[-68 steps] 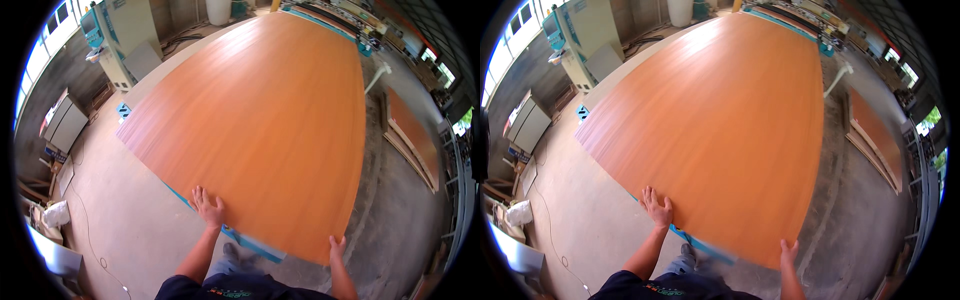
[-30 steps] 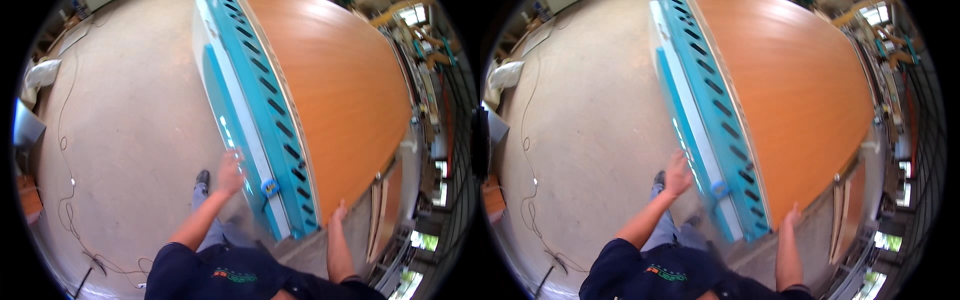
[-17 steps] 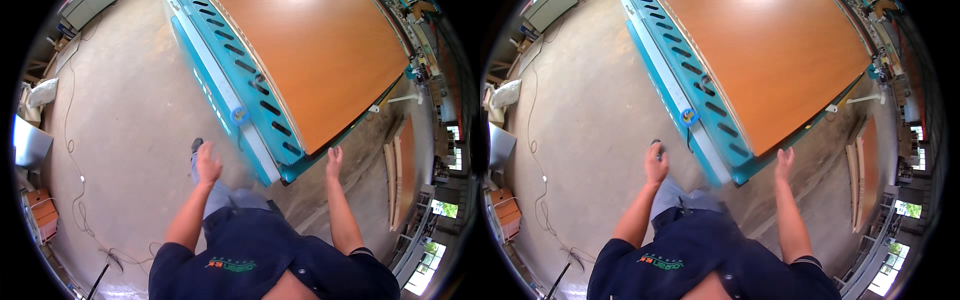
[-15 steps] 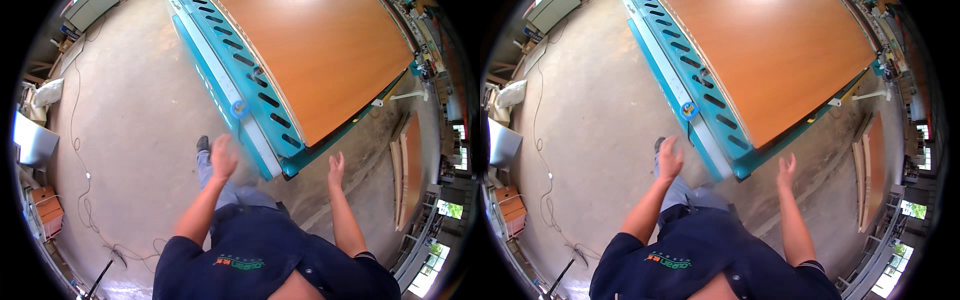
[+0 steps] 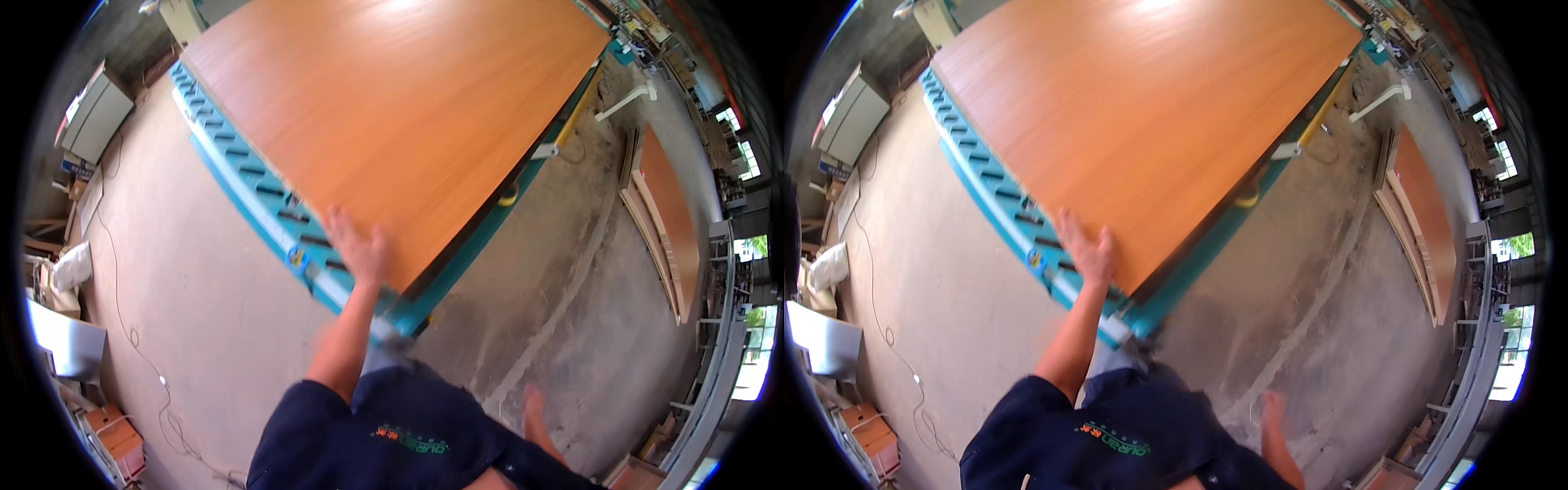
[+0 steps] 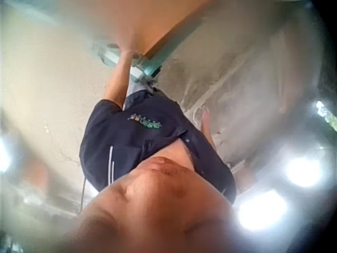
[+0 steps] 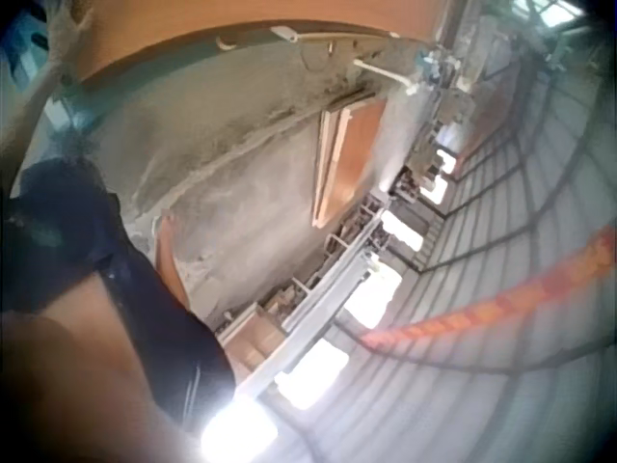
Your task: The person lifts a large wooden board and places it onto a CNC machine table. They then walk to the control panel and use a keyboard and mouse to input commands and configure the machine settings.
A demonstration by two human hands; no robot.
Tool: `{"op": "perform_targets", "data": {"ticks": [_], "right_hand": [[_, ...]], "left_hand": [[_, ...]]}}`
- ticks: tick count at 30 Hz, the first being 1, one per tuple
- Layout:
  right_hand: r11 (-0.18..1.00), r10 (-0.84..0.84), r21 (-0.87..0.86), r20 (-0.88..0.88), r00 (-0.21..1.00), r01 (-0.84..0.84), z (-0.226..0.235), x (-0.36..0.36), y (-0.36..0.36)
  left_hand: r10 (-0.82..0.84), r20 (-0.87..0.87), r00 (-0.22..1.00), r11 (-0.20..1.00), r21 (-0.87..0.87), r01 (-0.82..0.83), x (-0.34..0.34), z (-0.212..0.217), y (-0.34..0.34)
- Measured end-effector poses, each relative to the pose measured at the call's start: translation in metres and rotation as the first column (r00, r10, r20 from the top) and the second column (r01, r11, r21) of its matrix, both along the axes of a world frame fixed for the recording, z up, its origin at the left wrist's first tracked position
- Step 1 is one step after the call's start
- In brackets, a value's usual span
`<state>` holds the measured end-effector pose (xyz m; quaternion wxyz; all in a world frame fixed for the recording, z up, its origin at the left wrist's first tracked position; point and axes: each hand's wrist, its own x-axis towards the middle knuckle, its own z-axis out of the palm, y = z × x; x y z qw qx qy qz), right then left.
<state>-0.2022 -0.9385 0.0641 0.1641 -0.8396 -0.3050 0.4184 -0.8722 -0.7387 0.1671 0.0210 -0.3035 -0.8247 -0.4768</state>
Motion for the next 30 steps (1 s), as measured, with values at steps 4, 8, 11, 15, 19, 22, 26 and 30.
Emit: {"op": "perform_targets", "data": {"ticks": [4, 8, 11, 15, 19, 22, 26, 30], "right_hand": [[0.528, 0.823, -0.303, 0.412, 0.391, -0.793, -0.040, 0.018, -0.050], [-0.048, 0.998, -0.353, 0.021, -0.059, -0.934, -0.120, 0.099, 0.064], [0.586, 0.784, -0.303, -0.023, 0.620, -0.752, -0.137, 0.063, 0.209], [0.960, 0.269, 0.131, -0.207, 0.941, -0.246, -0.063, -0.037, 0.485], [0.668, 0.676, 0.483, -0.077, 0.733, -0.566, -0.004, -0.087, 0.623], [0.715, 0.694, 0.376, -0.284, 0.661, -0.590, 0.032, -0.071, 0.665], [0.769, 0.639, 0.242, -0.321, 0.699, -0.591, -0.014, 0.030, 0.700], [0.816, 0.562, -0.026, -0.200, 0.803, -0.578, -0.050, 0.150, 0.735]], "left_hand": [[-0.006, 0.000, 1.000, 1.000, -0.012, 0.006, 0.011, 0.009, 0.009], [0.060, 0.024, 0.998, 0.997, -0.055, -0.058, 0.024, 0.004, 0.006], [0.035, -0.019, 0.999, 0.993, -0.115, -0.037, 0.041, 0.020, 0.028], [0.027, -0.069, 0.997, 0.979, -0.199, -0.040, 0.039, 0.007, 0.035], [0.112, -0.256, 0.960, 0.925, -0.325, -0.195, 0.045, 0.005, 0.029], [0.063, -0.376, 0.924, 0.677, -0.665, -0.317, 0.053, 0.015, 0.030], [0.357, -0.362, 0.861, 0.507, -0.699, -0.504, 0.109, 0.011, 0.155], [0.164, -0.209, 0.964, 0.513, -0.817, -0.264, 0.207, 0.050, 0.393]]}}
